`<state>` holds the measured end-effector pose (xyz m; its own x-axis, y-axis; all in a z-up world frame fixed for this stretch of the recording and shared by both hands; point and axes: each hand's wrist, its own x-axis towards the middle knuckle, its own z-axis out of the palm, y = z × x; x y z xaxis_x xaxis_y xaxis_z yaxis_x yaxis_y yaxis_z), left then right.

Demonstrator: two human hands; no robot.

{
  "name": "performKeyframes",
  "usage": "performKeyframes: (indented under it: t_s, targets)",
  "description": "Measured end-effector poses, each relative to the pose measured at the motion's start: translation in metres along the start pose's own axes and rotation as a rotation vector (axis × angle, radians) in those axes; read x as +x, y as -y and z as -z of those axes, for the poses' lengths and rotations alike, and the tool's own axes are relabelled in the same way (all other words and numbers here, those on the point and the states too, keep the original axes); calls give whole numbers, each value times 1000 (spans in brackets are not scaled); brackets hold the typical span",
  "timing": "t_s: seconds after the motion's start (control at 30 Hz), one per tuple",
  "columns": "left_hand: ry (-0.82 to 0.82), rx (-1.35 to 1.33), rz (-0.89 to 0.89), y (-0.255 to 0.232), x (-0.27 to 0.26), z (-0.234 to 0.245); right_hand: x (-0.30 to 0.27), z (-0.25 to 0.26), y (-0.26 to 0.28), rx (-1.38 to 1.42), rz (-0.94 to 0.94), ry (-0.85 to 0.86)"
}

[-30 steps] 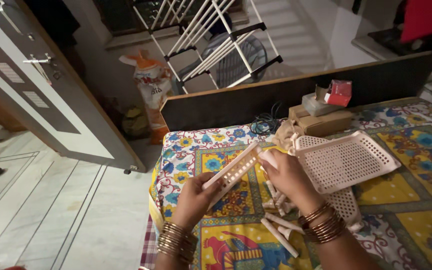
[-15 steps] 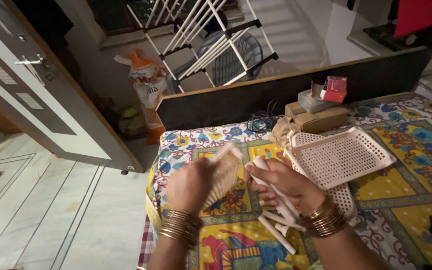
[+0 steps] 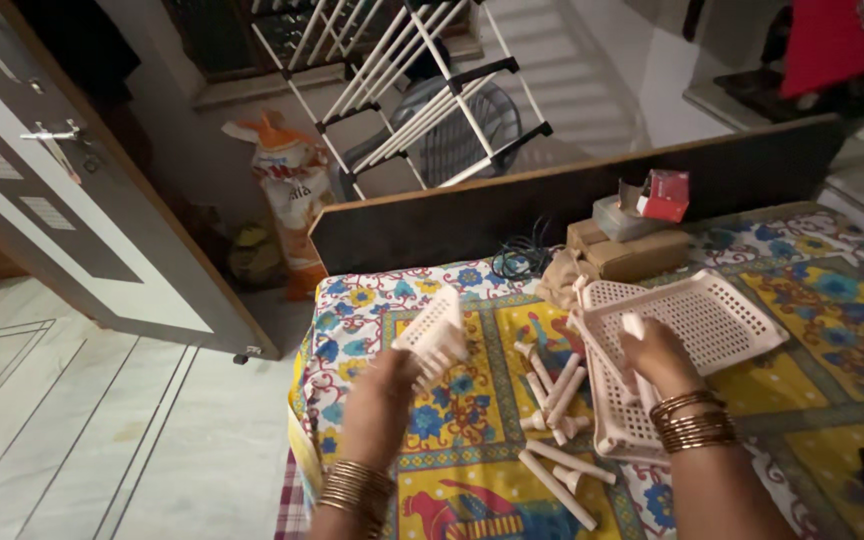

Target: The person disassembles a pink plastic rack into trays and rods, wipes the trays with a cloth, and reattaches the rods to the trays. The person handles the components one at a time on a patterned bedsheet.

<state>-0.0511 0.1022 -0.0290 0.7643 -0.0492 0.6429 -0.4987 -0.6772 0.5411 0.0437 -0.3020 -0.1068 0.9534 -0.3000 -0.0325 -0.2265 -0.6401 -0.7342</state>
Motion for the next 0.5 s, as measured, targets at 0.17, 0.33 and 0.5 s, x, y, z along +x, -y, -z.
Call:
performKeyframes:
  t_s: [0.17, 0.33, 0.5]
  targets:
    - [340, 234, -108, 12, -38, -41, 20, -29, -41, -85, -171, -186]
    - [404, 385, 241, 47, -75, -57, 37, -46, -70, -181, -39, -356]
    - [190, 440, 553, 119, -127, -89, 27, -51, -59, -223, -117, -275]
